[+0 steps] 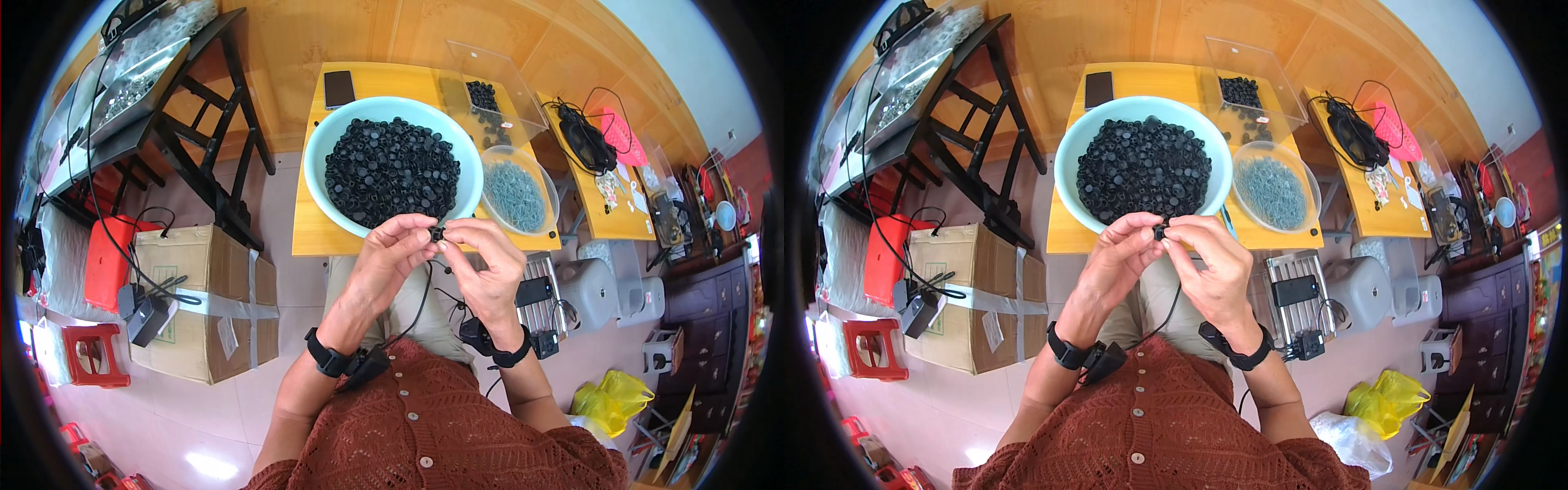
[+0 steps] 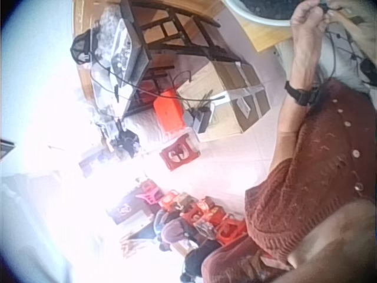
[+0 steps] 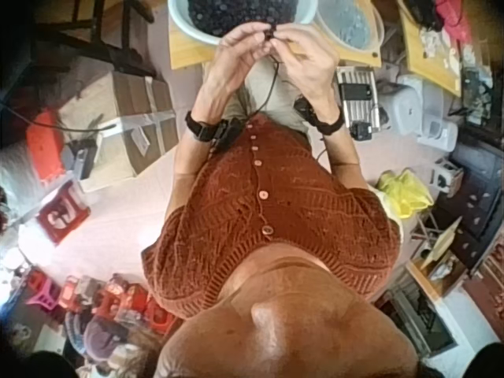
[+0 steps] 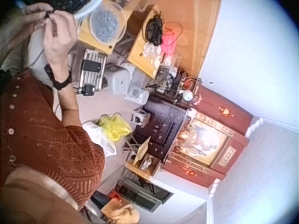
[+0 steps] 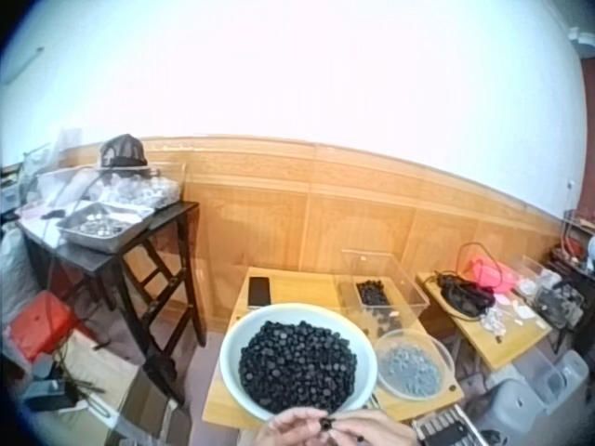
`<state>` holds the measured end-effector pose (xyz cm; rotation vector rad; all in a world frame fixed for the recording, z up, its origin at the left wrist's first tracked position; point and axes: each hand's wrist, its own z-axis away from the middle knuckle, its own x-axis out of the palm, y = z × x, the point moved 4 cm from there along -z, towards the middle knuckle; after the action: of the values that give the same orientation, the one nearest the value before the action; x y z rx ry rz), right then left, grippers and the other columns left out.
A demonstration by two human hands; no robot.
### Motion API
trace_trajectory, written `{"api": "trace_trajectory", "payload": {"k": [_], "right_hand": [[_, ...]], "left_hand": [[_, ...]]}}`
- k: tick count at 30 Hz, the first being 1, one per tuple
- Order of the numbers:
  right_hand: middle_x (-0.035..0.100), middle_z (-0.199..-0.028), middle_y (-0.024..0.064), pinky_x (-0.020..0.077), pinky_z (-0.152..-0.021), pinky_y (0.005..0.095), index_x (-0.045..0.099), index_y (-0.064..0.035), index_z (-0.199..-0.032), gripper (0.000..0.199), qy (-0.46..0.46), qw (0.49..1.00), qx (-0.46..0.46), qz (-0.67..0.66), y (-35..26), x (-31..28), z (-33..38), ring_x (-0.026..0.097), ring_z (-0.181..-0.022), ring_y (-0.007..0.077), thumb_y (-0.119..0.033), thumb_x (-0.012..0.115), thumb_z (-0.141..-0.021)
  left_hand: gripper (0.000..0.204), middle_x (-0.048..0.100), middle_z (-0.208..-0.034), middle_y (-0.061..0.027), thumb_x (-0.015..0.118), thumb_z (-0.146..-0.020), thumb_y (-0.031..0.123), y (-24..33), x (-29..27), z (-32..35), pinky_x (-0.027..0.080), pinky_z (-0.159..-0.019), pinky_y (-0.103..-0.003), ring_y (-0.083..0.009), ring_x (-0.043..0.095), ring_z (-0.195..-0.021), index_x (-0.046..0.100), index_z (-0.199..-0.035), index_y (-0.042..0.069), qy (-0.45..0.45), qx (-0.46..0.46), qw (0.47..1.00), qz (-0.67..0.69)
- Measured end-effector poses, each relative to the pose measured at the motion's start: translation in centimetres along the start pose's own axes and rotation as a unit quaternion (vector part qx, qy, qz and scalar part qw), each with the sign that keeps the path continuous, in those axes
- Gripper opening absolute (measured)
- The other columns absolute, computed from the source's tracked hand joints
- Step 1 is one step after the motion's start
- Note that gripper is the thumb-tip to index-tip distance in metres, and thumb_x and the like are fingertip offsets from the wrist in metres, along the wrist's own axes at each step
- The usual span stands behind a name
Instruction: Sorting and assembling small black plastic components
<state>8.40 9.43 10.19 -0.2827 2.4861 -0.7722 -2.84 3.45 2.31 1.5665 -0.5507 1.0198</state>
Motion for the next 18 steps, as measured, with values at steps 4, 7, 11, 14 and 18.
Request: {"api": "trace_trajectory", "payload": {"k": [4, 7, 11, 14, 18], "right_hand": [[0.064, -0.088, 0.0115, 0.051, -0.065, 0.0265, 0.065, 0.0006, -0.082, 0.018, 0.01, 1.0, 0.017, -0.018, -0.2, -0.3, -0.1, 0.064, -0.076, 0.0197, 0.01, 0.068, -0.067], [0.064, -0.088, 0.0111, 0.0511, -0.066, 0.0262, 0.065, 0.0002, -0.084, 0.02, 0.012, 1.0, -0.019, -0.015, -0.3, -0.5, -0.1, 0.064, -0.076, 0.0193, 0.011, 0.068, -0.067], [0.065, -0.088, 0.0121, 0.051, -0.066, 0.0259, 0.065, 0.0005, -0.083, 0.019, 0.024, 0.999, 0.008, -0.048, -0.1, -0.4, 0.1, 0.064, -0.075, 0.0189, 0.01, 0.068, -0.067], [0.065, -0.087, 0.0126, 0.0509, -0.065, 0.0254, 0.065, 0.0007, -0.083, 0.018, 0.03, 0.997, 0.018, -0.062, 0.0, -0.4, 0.0, 0.064, -0.075, 0.0187, 0.01, 0.068, -0.068], [0.065, -0.086, 0.0122, 0.0508, -0.063, 0.025, 0.065, 0.0004, -0.083, 0.018, 0.018, 0.999, -0.001, -0.051, -0.1, -0.4, 0.0, 0.064, -0.075, 0.018, 0.01, 0.068, -0.068]], "left_hand": [[0.022, 0.065, -0.091, -0.0077, 0.062, -0.082, 0.001, 0.7, 0.6, 0.4, 0.051, -0.077, -0.027, -0.0144, 0.062, -0.082, 0.062, -0.104, 0.001, 0.014, 0.035, 0.998, -0.041], [0.023, 0.066, -0.091, -0.0075, 0.064, -0.08, 0.001, 1.3, 1.0, 0.5, 0.051, -0.078, -0.027, -0.0138, 0.062, -0.082, 0.063, -0.103, 0.001, 0.01, 0.042, 0.997, -0.059], [0.024, 0.066, -0.091, -0.0077, 0.065, -0.079, 0.0, 1.6, 1.4, 0.7, 0.051, -0.078, -0.027, -0.0135, 0.062, -0.082, 0.063, -0.103, 0.002, 0.012, 0.049, 0.996, -0.075], [0.024, 0.066, -0.091, -0.0078, 0.065, -0.079, 0.0, 1.5, 1.2, 0.7, 0.051, -0.078, -0.028, -0.0135, 0.062, -0.082, 0.063, -0.103, 0.002, 0.011, 0.052, 0.995, -0.084], [0.024, 0.066, -0.091, -0.0081, 0.065, -0.079, 0.0, 1.6, 1.2, 0.8, 0.051, -0.078, -0.028, -0.0136, 0.062, -0.082, 0.063, -0.103, 0.002, 0.003, 0.062, 0.995, -0.079]]}}
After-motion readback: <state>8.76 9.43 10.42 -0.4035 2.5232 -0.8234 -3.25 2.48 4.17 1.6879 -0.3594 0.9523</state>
